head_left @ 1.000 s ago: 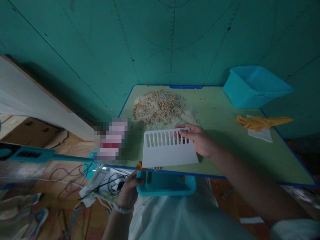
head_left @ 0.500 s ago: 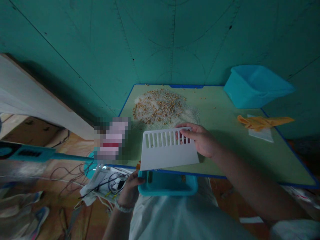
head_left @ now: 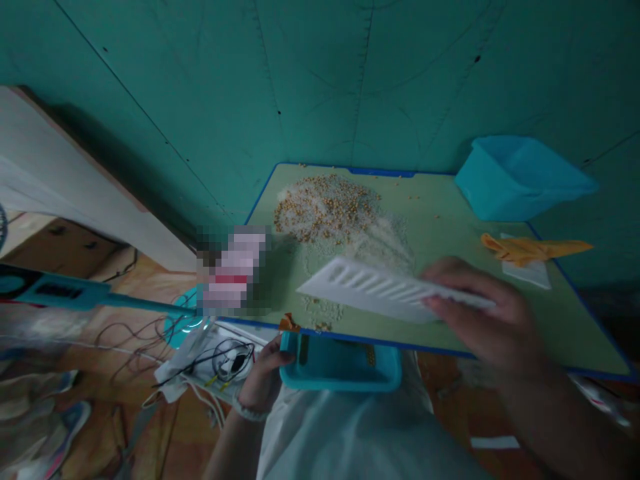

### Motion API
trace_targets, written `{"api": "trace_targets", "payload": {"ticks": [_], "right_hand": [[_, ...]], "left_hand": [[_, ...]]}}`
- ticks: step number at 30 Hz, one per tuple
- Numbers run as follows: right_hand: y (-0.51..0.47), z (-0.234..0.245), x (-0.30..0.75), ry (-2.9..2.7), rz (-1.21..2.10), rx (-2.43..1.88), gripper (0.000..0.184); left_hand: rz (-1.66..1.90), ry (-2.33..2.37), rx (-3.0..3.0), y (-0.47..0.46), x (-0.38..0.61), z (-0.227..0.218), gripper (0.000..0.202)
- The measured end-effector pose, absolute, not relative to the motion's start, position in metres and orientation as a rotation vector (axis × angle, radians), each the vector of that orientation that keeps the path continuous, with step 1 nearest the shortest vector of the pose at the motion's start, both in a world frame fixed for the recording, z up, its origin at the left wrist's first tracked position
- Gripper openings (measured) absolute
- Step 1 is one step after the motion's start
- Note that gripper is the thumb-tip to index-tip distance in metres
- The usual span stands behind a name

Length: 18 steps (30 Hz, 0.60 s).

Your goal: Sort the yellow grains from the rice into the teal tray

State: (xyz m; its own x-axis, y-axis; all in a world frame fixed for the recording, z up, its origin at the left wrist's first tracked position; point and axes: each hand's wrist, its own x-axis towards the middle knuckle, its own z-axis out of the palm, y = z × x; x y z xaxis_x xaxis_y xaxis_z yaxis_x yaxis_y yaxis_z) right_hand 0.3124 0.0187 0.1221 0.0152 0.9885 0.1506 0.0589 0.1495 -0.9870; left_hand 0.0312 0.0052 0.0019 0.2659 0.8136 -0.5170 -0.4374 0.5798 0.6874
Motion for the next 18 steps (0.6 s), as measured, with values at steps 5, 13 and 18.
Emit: {"api": "trace_targets", "payload": {"ticks": [5, 13, 18], "right_hand": [[-0.039, 0.112, 0.313, -1.937, 1.066, -0.875, 0.038], [-0.054, 0.099, 0.309, -2.104, 0.884, -0.875, 0.045], [-0.05, 0.095, 0.31, -2.178, 0.759, -0.81, 0.04]], "left_hand": [[0.896, 0.94, 0.461, 0.007, 0.032, 0.002, 0.014], [0.84, 0.919, 0.412, 0.009, 0.033, -0.006, 0.012], [0.836, 0.917, 0.424, 0.008, 0.031, -0.005, 0.012]]}}
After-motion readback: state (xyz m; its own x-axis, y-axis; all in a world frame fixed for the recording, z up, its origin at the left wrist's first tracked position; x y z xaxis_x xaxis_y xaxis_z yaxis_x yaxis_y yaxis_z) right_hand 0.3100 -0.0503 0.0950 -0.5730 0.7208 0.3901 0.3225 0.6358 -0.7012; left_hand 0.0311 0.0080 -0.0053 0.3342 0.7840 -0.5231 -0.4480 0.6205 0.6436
